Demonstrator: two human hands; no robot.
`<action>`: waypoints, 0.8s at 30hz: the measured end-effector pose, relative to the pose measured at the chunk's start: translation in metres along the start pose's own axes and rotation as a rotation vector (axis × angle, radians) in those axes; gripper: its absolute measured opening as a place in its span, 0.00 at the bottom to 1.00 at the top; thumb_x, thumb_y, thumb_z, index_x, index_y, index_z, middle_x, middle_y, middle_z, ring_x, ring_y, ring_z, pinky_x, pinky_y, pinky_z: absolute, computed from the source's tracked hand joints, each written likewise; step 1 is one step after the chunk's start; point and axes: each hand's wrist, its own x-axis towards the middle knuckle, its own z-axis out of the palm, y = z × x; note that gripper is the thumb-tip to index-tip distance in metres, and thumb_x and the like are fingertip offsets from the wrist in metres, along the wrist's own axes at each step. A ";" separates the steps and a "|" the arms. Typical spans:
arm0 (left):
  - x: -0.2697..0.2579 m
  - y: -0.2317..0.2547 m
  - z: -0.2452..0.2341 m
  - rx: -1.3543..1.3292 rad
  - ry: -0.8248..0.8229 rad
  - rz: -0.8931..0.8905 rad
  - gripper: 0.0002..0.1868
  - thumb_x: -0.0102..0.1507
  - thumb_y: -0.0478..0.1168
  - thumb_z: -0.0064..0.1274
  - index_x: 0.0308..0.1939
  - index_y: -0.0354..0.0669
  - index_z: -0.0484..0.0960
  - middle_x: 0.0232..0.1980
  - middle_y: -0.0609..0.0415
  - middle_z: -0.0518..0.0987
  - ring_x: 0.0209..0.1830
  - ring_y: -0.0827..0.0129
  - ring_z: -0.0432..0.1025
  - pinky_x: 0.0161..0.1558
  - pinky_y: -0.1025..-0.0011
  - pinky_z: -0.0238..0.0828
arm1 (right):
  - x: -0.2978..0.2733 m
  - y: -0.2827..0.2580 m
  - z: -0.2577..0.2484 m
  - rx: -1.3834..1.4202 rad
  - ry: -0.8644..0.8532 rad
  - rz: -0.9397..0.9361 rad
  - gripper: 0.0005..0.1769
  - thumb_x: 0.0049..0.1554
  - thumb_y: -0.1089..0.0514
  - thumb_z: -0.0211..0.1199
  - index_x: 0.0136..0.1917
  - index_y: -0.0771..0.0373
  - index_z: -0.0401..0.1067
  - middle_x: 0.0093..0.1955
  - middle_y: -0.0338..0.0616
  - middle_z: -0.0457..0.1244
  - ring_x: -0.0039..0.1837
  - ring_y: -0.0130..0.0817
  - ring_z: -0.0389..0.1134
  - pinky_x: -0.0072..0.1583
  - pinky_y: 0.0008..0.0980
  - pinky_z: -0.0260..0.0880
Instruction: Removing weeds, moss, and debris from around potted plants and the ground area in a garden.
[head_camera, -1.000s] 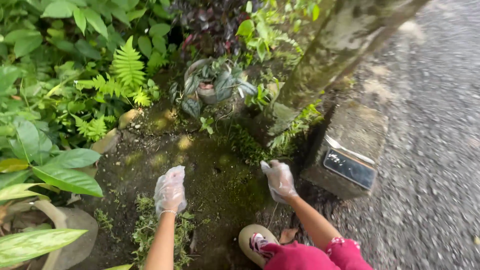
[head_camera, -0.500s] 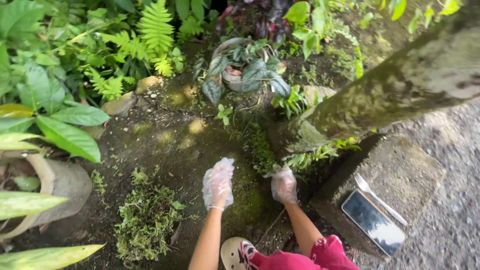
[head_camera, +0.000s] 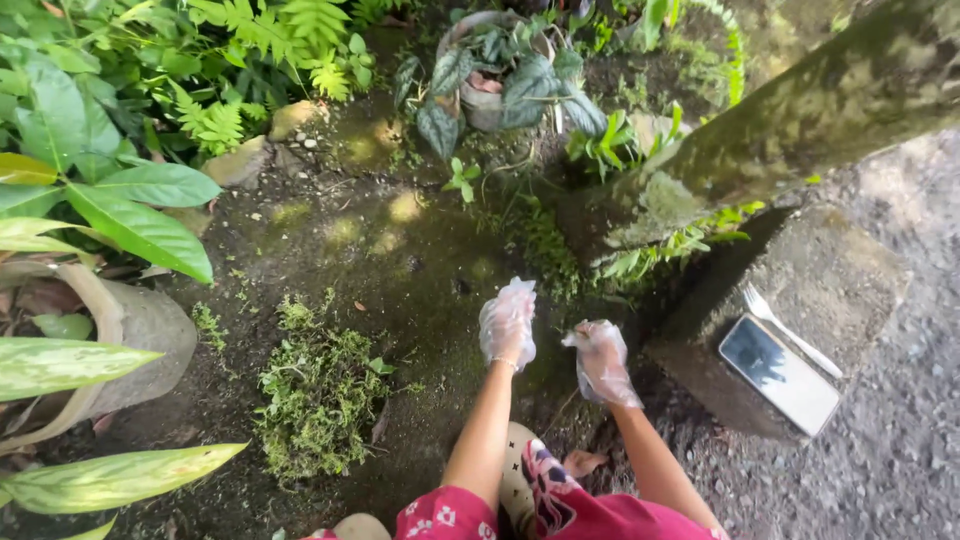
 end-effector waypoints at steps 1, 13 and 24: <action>0.002 -0.008 -0.002 -0.011 -0.009 0.003 0.11 0.66 0.33 0.57 0.50 0.28 0.81 0.44 0.44 0.85 0.35 0.67 0.80 0.36 0.72 0.79 | 0.000 -0.005 -0.005 -0.010 0.008 -0.006 0.06 0.52 0.65 0.66 0.45 0.63 0.77 0.45 0.50 0.68 0.50 0.47 0.70 0.53 0.40 0.70; 0.017 0.011 -0.032 -0.131 0.095 0.052 0.14 0.63 0.31 0.58 0.53 0.32 0.84 0.48 0.45 0.86 0.41 0.66 0.83 0.44 0.74 0.83 | 0.085 -0.060 0.012 -0.452 -0.247 -0.201 0.32 0.52 0.63 0.63 0.70 0.59 0.70 0.44 0.52 0.64 0.47 0.51 0.69 0.47 0.44 0.70; 0.015 -0.016 -0.024 -0.327 0.110 0.013 0.14 0.64 0.34 0.57 0.51 0.28 0.83 0.45 0.40 0.85 0.36 0.63 0.82 0.40 0.72 0.84 | 0.060 0.008 0.031 0.241 -0.312 0.274 0.15 0.61 0.64 0.51 0.60 0.64 0.71 0.48 0.48 0.70 0.40 0.37 0.69 0.41 0.32 0.72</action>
